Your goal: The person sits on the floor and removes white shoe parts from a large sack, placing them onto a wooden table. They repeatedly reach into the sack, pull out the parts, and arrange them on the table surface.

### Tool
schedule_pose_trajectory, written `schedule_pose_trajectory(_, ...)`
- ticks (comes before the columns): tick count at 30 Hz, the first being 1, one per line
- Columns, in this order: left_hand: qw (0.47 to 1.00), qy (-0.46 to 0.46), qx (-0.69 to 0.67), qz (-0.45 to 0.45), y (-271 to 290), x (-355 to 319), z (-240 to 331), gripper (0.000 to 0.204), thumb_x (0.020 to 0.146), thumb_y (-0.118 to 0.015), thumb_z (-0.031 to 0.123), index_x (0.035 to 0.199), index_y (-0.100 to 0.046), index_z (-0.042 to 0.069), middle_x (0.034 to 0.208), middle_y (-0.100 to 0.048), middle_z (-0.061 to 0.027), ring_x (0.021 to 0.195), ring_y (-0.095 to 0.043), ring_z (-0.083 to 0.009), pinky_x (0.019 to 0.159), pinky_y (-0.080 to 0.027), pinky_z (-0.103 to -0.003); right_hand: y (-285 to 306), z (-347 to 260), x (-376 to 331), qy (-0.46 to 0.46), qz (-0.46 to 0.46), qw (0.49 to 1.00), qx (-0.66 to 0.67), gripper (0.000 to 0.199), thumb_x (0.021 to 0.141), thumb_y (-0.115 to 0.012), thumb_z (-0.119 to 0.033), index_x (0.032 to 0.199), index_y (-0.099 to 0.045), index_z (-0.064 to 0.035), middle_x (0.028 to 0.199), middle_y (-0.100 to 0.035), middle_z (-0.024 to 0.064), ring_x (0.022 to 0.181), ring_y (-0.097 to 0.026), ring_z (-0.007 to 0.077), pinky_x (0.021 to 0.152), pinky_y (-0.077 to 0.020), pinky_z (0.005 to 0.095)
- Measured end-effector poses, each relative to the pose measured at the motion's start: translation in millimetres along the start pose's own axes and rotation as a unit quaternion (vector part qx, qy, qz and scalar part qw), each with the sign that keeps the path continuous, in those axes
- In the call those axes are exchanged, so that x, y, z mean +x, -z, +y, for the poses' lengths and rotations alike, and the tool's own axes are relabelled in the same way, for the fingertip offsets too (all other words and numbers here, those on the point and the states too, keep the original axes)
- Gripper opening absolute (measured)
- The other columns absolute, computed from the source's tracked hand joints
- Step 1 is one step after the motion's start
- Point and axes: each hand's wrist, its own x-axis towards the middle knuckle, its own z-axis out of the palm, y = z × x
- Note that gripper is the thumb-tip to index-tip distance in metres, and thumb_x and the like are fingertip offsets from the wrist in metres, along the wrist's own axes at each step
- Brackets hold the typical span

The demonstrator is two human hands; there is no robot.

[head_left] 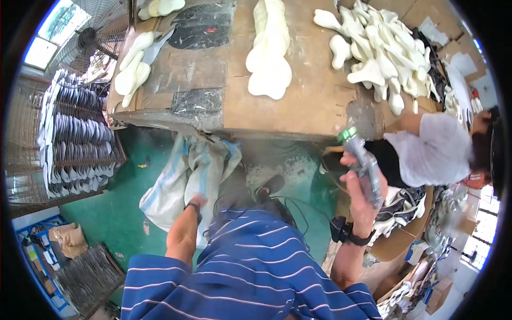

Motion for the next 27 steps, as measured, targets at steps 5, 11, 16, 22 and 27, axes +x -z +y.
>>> schedule_pose_trajectory(5,0.917,0.116,-0.382,0.023,-37,-109,83,0.039,0.093,-0.055,0.042,0.106,-0.076,0.012,0.111,-0.074,-0.0174,0.112,-0.067,-0.0334,0.09,-0.055,-0.046,24,40,-75,-0.047,-0.021,0.992,-0.114,0.066,0.075,-0.055,0.013,0.139,-0.061,-0.0006,0.107,-0.072,0.0206,0.093,-0.071,0.0266,0.083,-0.0533,0.0328)
schedule_pose_trajectory(11,0.843,0.181,-0.503,0.05,-30,-143,114,0.037,0.091,-0.061,0.041,0.108,-0.077,0.013,0.107,-0.075,-0.0157,0.105,-0.07,-0.0359,0.089,-0.055,-0.045,17,16,-104,-0.118,-0.065,0.986,-0.102,0.056,0.089,-0.068,0.001,0.142,-0.054,0.0052,0.105,-0.071,0.0174,0.086,-0.069,0.0254,0.081,-0.0538,0.0335)
schedule_pose_trajectory(16,0.979,-0.087,-0.069,0.17,32,-1,40,0.022,0.082,-0.07,0.033,0.092,-0.073,0.014,0.089,-0.074,-0.0108,0.087,-0.071,-0.0316,0.077,-0.056,-0.044,25,-8,-113,-0.13,-0.055,0.985,-0.094,0.06,0.088,-0.075,-0.004,0.143,-0.054,0.0051,0.102,-0.07,0.0176,0.084,-0.068,0.0252,0.079,-0.0537,0.0329)
schedule_pose_trajectory(22,0.756,-0.017,-0.559,0.34,270,92,104,0.023,0.094,-0.066,0.017,0.114,-0.071,0.007,0.084,-0.071,-0.0037,0.071,-0.065,-0.0132,0.065,-0.056,-0.033,2,-24,-97,-0.119,-0.088,0.974,-0.17,0.061,0.087,-0.076,-0.004,0.143,-0.054,0.0031,0.107,-0.071,0.0207,0.089,-0.07,0.0312,0.082,-0.0544,0.0349)
schedule_pose_trajectory(27,0.697,-0.059,-0.561,0.443,401,126,129,0.028,0.093,-0.069,0.014,0.119,-0.067,0.004,0.1,-0.073,-0.0082,0.09,-0.069,-0.0179,0.081,-0.056,-0.034,-15,-43,-60,-0.05,-0.072,0.975,-0.206,0.061,0.085,-0.076,-0.002,0.141,-0.054,0.0071,0.104,-0.07,0.0221,0.087,-0.07,0.0315,0.079,-0.0542,0.0355)
